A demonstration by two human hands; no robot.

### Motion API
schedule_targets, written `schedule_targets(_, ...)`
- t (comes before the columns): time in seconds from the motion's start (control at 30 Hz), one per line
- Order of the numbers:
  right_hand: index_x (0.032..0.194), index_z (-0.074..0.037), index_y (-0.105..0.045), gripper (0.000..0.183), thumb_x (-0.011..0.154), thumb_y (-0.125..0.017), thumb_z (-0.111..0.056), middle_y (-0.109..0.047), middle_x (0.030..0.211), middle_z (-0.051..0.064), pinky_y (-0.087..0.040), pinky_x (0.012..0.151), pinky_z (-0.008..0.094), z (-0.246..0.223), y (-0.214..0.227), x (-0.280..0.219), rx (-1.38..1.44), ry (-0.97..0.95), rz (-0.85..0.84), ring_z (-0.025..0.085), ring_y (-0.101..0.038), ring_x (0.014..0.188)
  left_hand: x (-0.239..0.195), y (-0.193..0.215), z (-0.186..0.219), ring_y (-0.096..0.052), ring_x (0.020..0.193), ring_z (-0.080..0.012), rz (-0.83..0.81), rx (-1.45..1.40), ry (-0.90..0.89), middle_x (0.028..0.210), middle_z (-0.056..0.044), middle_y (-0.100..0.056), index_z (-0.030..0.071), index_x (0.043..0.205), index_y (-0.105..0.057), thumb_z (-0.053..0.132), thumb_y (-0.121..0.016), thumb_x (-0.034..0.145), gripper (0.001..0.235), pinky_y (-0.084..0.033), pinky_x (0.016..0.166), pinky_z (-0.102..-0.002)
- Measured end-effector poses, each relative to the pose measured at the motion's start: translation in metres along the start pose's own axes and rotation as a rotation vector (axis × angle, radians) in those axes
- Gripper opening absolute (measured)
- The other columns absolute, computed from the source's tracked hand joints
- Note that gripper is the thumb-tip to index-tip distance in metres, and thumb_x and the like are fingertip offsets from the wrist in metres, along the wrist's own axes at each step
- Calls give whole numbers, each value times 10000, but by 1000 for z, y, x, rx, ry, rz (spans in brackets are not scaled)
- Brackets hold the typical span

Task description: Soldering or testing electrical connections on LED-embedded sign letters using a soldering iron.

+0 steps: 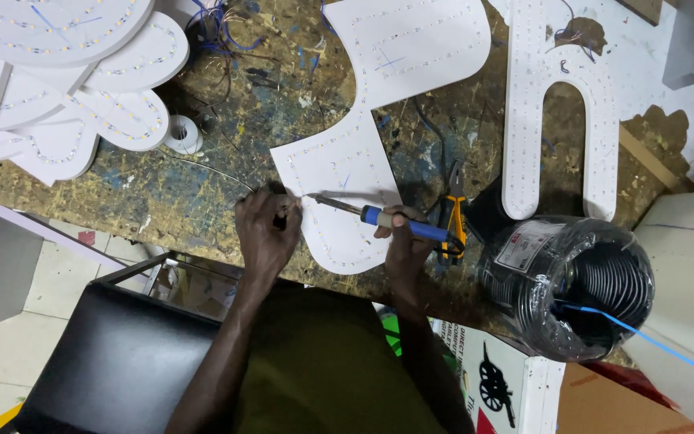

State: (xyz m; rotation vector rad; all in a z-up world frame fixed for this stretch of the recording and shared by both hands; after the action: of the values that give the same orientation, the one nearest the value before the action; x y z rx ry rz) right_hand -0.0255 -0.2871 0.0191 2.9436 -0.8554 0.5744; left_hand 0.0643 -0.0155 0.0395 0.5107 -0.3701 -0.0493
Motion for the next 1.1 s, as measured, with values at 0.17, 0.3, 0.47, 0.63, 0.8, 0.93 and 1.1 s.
schedule_targets(0.17, 1076, 61, -767, 236, 1121, -641, -133, -714, 626, 145, -628, 650, 352, 1, 1, 0, 5, 27, 1, 233, -725, 539, 0, -1, -2, -636, 870, -315, 0, 22, 2, 848, -35, -542, 136, 987, -705, 159, -741, 1117, 137, -469, 924, -519)
schedule_targets(0.3, 1092, 52, -766, 252, 1140, -608, -138, -726, 645, 145, -641, 657, 356, -4, -1, 0, -35, 31, -9, 230, -737, 558, -1, -2, -4, -635, 867, -310, 3, 20, 7, 845, -31, -546, 138, 977, -707, 161, -746, 1110, 141, -469, 919, -514)
schedule_targets(0.47, 1071, 53, -758, 292, 1149, -588, -171, -699, 615, 141, -611, 640, 348, 3, 2, -1, -50, 16, -22, 231, -713, 544, 0, -2, -6, -647, 857, -312, 23, 52, -15, 821, -22, -543, 153, 934, -700, 191, -791, 1075, 172, -476, 906, -504)
schedule_targets(0.63, 1066, 37, -747, 290, 1147, -578, -184, -696, 616, 133, -596, 639, 337, 1, 0, 0, -79, -4, -34, 224, -715, 562, 0, -1, -7, -653, 834, -303, 49, 54, -33, 797, -8, -539, 174, 936, -726, 179, -835, 1021, 139, -482, 899, -484)
schedule_targets(0.8, 1078, 35, -759, 277, 1134, -607, -189, -728, 654, 146, -612, 644, 329, 0, -4, 2, -29, -7, 1, 221, -723, 559, -3, -5, -15, -653, 820, -291, 60, 63, -57, 790, 1, -542, 173, 927, -742, 195, -841, 1011, 132, -479, 874, -462)
schedule_targets(0.93, 1102, 28, -758, 252, 1141, -607, -169, -765, 744, 160, -645, 653, 396, 8, 1, -1, -2, 28, 29, 244, -733, 562, 1, 0, -3, -661, 813, -312, 72, 52, -39, 790, -13, -575, 170, 940, -748, 175, -838, 1018, 119, -479, 866, -468)
schedule_targets(1.1, 1091, 5, -754, 273, 1165, -592, -203, -732, 681, 126, -628, 654, 335, 1, 1, 1, -49, 9, -17, 205, -728, 573, 1, -1, -6, -675, 822, -315, 74, 71, -35, 795, -17, -593, 172, 928, -746, 190, -860, 1001, 137, -485, 861, -471)
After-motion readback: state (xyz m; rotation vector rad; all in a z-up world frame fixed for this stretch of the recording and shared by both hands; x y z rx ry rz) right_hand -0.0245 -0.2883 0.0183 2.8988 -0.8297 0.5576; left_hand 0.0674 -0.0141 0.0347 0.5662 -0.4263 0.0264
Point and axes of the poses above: each hand's wrist, its own x-axis towards the middle knuckle, its own y-axis out of the back of the hand, z = x × y, the point moved 7 cm from there along x, towards the middle knuckle
